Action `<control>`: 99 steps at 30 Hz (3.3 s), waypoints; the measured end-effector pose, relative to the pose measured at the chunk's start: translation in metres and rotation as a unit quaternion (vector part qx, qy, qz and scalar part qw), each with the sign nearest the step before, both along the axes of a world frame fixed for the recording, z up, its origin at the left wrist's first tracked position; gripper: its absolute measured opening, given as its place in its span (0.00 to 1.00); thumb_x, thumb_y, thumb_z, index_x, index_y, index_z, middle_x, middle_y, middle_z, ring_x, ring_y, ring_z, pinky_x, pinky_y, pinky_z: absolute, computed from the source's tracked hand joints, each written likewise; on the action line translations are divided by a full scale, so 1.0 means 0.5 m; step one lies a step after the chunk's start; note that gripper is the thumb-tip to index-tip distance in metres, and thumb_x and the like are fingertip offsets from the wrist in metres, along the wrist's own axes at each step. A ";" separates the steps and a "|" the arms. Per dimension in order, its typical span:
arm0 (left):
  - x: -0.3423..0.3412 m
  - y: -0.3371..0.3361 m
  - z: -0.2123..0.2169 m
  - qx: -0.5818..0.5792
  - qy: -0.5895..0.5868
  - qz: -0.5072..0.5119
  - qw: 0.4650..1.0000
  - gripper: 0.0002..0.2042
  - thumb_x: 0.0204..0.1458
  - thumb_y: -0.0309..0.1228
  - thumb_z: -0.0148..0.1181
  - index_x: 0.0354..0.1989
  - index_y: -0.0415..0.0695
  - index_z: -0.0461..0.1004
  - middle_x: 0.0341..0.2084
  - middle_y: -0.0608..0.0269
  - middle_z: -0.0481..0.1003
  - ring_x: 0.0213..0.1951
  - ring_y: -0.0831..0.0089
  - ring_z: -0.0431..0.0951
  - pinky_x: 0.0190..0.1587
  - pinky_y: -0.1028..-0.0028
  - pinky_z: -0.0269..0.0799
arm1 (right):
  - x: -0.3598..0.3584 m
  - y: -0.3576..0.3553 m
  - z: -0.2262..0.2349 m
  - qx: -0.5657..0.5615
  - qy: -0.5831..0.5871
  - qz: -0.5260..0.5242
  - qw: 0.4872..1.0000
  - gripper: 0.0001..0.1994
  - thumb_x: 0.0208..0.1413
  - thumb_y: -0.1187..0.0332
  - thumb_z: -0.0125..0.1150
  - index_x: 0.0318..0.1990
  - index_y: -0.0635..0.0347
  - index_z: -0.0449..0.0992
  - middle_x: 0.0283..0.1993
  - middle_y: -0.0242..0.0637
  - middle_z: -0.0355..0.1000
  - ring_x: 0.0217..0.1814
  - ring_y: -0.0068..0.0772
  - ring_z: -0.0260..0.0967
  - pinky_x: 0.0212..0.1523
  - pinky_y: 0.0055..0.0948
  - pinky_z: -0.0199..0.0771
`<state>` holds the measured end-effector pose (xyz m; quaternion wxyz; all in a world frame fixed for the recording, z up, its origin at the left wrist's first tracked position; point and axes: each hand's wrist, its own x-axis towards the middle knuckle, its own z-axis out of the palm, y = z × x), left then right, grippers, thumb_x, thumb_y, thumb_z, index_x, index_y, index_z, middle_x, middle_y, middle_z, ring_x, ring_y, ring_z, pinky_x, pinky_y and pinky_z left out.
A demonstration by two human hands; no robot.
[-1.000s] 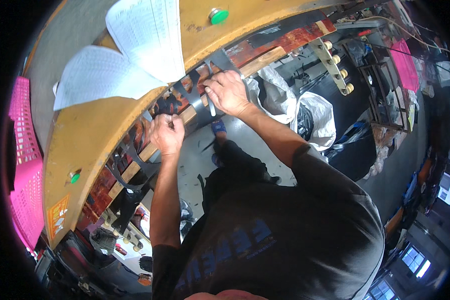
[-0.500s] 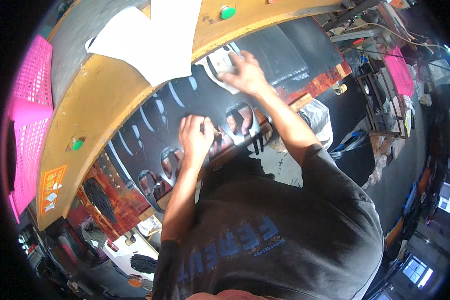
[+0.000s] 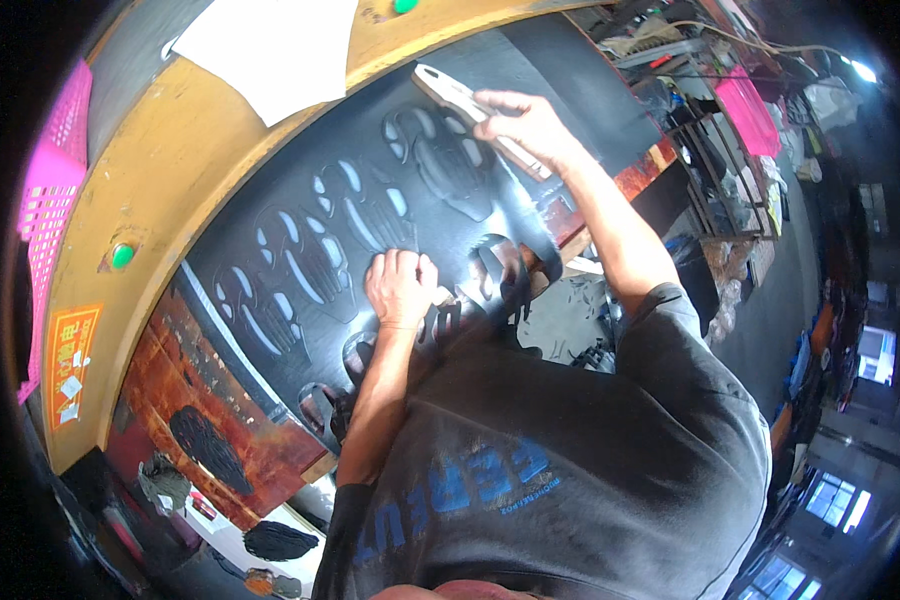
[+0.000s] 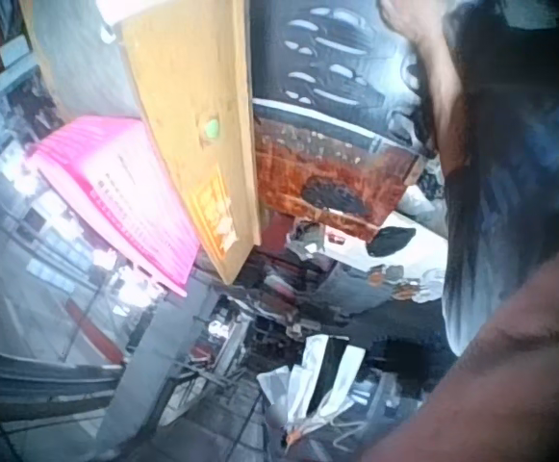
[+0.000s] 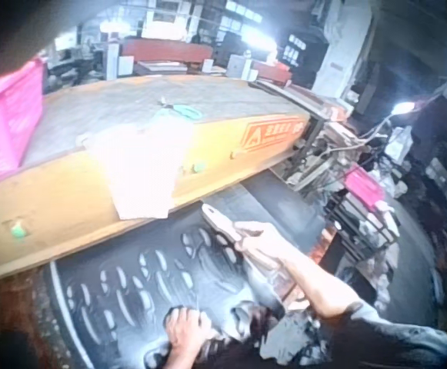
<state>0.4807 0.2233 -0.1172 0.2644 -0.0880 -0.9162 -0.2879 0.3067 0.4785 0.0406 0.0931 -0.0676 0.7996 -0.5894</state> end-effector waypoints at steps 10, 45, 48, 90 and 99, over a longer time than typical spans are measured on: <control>0.001 0.009 -0.001 -0.044 -0.007 0.029 0.999 0.11 0.52 0.36 0.67 0.26 0.49 0.70 0.28 0.60 0.74 0.34 0.54 0.76 0.37 0.53 0.72 | 0.088 0.346 0.128 -0.223 -0.082 -0.178 0.955 0.29 0.56 0.55 0.71 0.61 0.63 0.76 0.47 0.40 0.80 0.40 0.33 0.79 0.39 0.30 0.81; -0.011 0.041 0.010 -0.153 -0.037 0.096 0.983 0.11 0.55 0.33 0.64 0.24 0.46 0.69 0.25 0.59 0.73 0.31 0.52 0.75 0.36 0.53 0.72 | 0.209 0.691 -0.137 -0.553 -0.148 -0.194 0.797 0.46 0.53 0.43 0.68 0.77 0.54 0.64 0.77 0.67 0.56 0.78 0.83 0.50 0.68 0.77 0.66; -0.010 0.040 0.010 -0.149 -0.044 0.090 0.984 0.11 0.54 0.32 0.64 0.23 0.46 0.69 0.25 0.59 0.73 0.31 0.53 0.75 0.36 0.54 0.72 | 0.215 0.730 -0.059 -0.571 -0.104 -0.147 0.801 0.48 0.52 0.44 0.70 0.79 0.53 0.61 0.81 0.65 0.50 0.81 0.82 0.47 0.71 0.78 0.62; -0.015 0.042 0.010 -0.131 -0.032 0.078 0.988 0.05 0.48 0.34 0.66 0.25 0.49 0.77 0.31 0.59 0.80 0.39 0.53 0.80 0.43 0.56 0.77 | 0.191 0.816 -0.415 0.477 0.270 -0.198 0.813 0.10 0.63 0.64 0.67 0.46 0.59 0.86 0.56 0.45 0.80 0.61 0.52 0.75 0.67 0.48 0.72; -0.020 0.043 0.008 -0.074 -0.043 0.097 0.992 0.10 0.51 0.37 0.66 0.25 0.49 0.74 0.27 0.61 0.75 0.34 0.57 0.77 0.39 0.55 0.73 | 0.219 0.706 -0.417 0.242 0.074 -0.303 0.919 0.11 0.68 0.66 0.68 0.50 0.65 0.85 0.52 0.40 0.82 0.55 0.33 0.79 0.61 0.34 0.78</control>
